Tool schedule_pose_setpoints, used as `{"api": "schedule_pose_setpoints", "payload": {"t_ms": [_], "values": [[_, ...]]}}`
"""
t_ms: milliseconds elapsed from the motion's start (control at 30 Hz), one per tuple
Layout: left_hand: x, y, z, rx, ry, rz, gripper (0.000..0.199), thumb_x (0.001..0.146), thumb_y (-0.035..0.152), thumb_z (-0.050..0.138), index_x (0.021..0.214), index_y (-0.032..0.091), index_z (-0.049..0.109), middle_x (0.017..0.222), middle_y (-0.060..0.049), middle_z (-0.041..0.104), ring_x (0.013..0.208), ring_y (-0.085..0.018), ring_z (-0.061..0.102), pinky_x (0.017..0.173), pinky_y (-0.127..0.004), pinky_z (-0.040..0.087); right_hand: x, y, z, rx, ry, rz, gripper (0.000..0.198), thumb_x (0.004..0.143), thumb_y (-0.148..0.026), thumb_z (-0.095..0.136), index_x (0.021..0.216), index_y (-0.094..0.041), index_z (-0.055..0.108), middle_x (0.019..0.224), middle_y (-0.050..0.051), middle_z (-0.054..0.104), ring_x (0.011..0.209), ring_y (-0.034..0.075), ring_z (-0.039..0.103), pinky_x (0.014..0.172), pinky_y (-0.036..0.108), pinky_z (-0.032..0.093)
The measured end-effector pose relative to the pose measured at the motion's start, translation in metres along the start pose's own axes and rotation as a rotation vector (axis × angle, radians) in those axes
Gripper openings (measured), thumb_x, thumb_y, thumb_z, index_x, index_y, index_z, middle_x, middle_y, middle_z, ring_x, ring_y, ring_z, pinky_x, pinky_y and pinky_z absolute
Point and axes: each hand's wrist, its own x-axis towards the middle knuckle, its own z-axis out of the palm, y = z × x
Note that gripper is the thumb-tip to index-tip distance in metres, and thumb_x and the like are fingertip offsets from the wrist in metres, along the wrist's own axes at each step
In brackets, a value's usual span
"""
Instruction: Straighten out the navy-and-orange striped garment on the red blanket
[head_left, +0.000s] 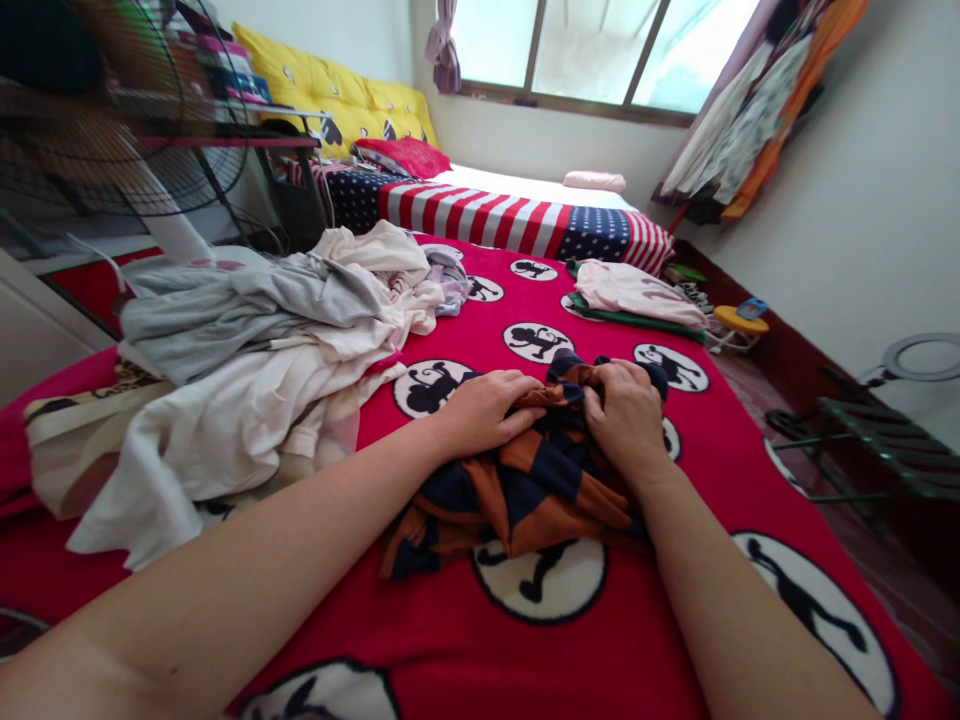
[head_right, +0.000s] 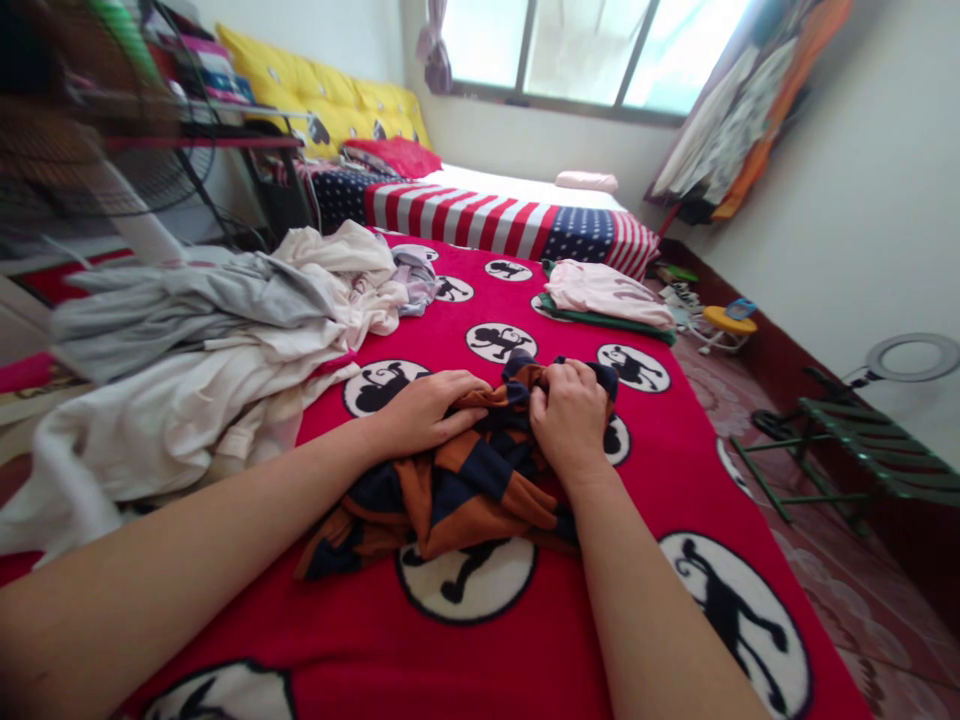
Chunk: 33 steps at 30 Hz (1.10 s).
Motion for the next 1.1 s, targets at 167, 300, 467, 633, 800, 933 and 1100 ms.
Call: {"api": "schedule_pose_setpoints", "payload": {"t_ms": [167, 300, 467, 633, 800, 933, 1100], "values": [[0.0000, 0.0007, -0.0008, 0.010, 0.000, 0.001, 0.031, 0.093, 0.030, 0.054, 0.119, 0.015, 0.061, 0.111, -0.009, 0.066, 0.102, -0.023, 0.062, 0.089, -0.033, 0.049, -0.0001, 0.0004, 0.0011, 0.008, 0.006, -0.001, 0.015, 0.082, -0.022, 0.050, 0.089, -0.016, 0.062, 0.109, 0.018, 0.067, 0.117, 0.033, 0.055, 0.089, 0.044, 0.046], [0.0000, 0.0004, -0.0011, 0.009, 0.002, 0.001, 0.031, 0.093, 0.030, 0.053, 0.119, 0.015, 0.061, 0.111, -0.009, 0.066, 0.102, -0.024, 0.062, 0.089, -0.033, 0.049, -0.0002, 0.0004, 0.0011, 0.011, 0.007, -0.005, 0.016, 0.082, -0.022, 0.050, 0.090, -0.016, 0.062, 0.108, 0.017, 0.067, 0.117, 0.032, 0.054, 0.090, 0.044, 0.046], [0.0002, -0.0003, 0.0000, 0.003, 0.004, 0.007, 0.031, 0.093, 0.031, 0.053, 0.119, 0.015, 0.062, 0.111, -0.009, 0.066, 0.102, -0.024, 0.063, 0.089, -0.033, 0.049, 0.0000, 0.0005, 0.0006, 0.010, 0.002, -0.004, 0.016, 0.082, -0.022, 0.050, 0.089, -0.016, 0.062, 0.108, 0.017, 0.067, 0.117, 0.033, 0.054, 0.091, 0.045, 0.046], [0.0003, 0.0000, -0.0001, 0.007, 0.003, 0.005, 0.032, 0.093, 0.031, 0.053, 0.119, 0.015, 0.061, 0.111, -0.009, 0.066, 0.102, -0.024, 0.063, 0.088, -0.033, 0.049, 0.0000, 0.0003, 0.0002, 0.008, -0.003, -0.001, 0.016, 0.082, -0.022, 0.050, 0.089, -0.016, 0.062, 0.108, 0.017, 0.067, 0.117, 0.033, 0.055, 0.091, 0.045, 0.046], [0.0003, -0.0002, 0.0000, 0.006, 0.007, 0.003, 0.031, 0.093, 0.032, 0.052, 0.119, 0.016, 0.061, 0.111, -0.008, 0.066, 0.103, -0.023, 0.063, 0.089, -0.033, 0.049, -0.0001, -0.0001, 0.0000, 0.003, -0.005, -0.001, 0.016, 0.082, -0.023, 0.049, 0.090, -0.016, 0.062, 0.108, 0.017, 0.067, 0.117, 0.033, 0.054, 0.091, 0.044, 0.046], [0.0007, 0.0003, -0.0001, 0.002, 0.005, 0.005, 0.032, 0.093, 0.032, 0.052, 0.119, 0.016, 0.061, 0.112, -0.008, 0.066, 0.103, -0.023, 0.063, 0.089, -0.033, 0.049, -0.0001, 0.0002, 0.0003, 0.001, -0.003, -0.002, 0.017, 0.082, -0.023, 0.049, 0.091, -0.017, 0.062, 0.108, 0.016, 0.067, 0.117, 0.032, 0.054, 0.090, 0.043, 0.046], [-0.0001, 0.0007, -0.0004, 0.006, 0.003, 0.002, 0.031, 0.093, 0.032, 0.052, 0.119, 0.016, 0.061, 0.113, -0.008, 0.066, 0.104, -0.023, 0.062, 0.090, -0.033, 0.049, -0.0005, 0.0003, 0.0007, 0.007, 0.012, -0.010, 0.015, 0.082, -0.023, 0.049, 0.089, -0.017, 0.062, 0.107, 0.017, 0.068, 0.116, 0.032, 0.054, 0.089, 0.044, 0.045]]}}
